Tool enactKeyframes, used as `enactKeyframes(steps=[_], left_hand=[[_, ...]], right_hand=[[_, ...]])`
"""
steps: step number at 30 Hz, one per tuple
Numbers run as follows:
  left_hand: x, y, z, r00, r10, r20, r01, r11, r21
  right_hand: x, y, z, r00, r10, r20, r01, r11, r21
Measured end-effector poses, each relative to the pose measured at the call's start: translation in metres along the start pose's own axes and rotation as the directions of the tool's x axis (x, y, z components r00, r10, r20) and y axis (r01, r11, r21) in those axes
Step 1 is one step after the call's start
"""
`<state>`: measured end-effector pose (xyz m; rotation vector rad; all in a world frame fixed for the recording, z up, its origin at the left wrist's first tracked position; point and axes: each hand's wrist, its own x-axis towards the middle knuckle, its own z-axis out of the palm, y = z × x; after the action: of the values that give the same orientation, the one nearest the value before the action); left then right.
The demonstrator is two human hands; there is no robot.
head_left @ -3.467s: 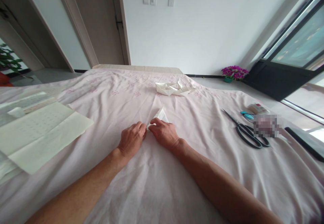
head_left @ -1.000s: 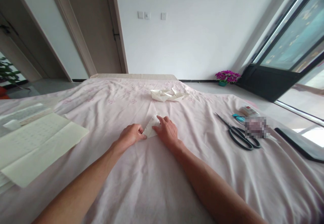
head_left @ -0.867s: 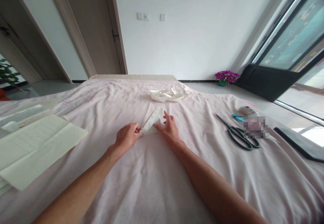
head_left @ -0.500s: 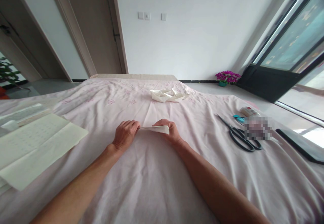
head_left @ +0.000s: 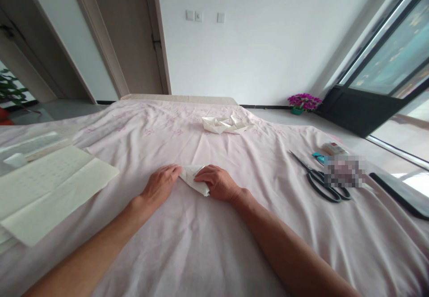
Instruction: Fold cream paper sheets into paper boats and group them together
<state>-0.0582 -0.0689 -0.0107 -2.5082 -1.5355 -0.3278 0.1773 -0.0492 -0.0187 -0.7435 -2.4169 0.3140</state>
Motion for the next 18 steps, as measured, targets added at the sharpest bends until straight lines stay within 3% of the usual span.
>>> enactKeyframes(steps=[5, 11, 18], left_hand=[[-0.014, 0.007, 0.003, 1.0, 0.022, -0.01, -0.022, 0.999, -0.049], [-0.021, 0.031, 0.009, 0.995, -0.097, -0.029, 0.096, 0.995, -0.032], [-0.026, 0.048, 0.012, 0.982, -0.162, -0.097, 0.153, 0.984, -0.095]], right_hand=[[0.0, 0.0, -0.003, 1.0, 0.002, -0.003, -0.002, 0.998, 0.058], [-0.003, 0.002, -0.007, 1.0, -0.004, 0.027, 0.002, 0.998, 0.07], [-0.008, -0.002, -0.013, 0.997, -0.032, 0.065, 0.038, 0.996, -0.085]])
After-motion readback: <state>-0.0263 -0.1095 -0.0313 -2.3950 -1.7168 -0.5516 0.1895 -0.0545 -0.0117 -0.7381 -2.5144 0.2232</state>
